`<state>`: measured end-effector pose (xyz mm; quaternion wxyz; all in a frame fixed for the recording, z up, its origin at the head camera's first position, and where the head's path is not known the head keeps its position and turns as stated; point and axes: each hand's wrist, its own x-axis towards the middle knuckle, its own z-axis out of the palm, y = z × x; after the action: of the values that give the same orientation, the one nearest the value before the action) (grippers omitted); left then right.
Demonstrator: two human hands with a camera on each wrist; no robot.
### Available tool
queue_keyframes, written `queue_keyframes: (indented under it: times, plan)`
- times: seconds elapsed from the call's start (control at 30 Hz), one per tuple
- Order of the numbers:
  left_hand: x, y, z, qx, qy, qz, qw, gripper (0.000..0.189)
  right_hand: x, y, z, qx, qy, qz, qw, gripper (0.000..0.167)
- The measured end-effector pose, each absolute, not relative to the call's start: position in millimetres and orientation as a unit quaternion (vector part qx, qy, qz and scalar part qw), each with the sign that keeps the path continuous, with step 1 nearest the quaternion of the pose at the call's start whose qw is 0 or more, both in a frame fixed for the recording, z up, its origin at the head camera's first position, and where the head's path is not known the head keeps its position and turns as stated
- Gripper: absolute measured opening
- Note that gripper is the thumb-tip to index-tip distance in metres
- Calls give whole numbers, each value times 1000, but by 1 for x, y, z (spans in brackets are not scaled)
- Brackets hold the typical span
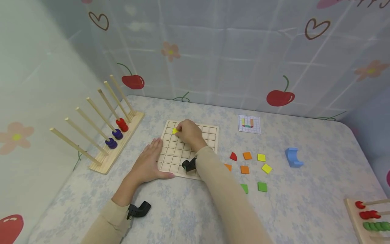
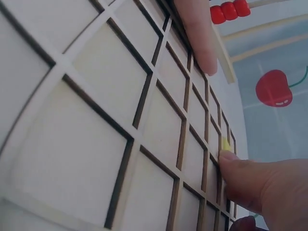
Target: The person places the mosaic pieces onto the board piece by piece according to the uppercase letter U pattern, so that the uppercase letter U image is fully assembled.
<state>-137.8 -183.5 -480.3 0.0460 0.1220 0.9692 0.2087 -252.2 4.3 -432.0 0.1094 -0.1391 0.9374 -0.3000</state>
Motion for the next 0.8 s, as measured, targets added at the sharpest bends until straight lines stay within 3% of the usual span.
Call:
queue_keyframes:
  times: [0.37,0.8]
  plan:
    - [-139,-182,-481,116,969,212,50,153,-236,44,-411,-181,920,-328,112,31]
    - [-138,-181,-479,120,967,220,40,152,-202,149,-389,-155,922,-345,84,32]
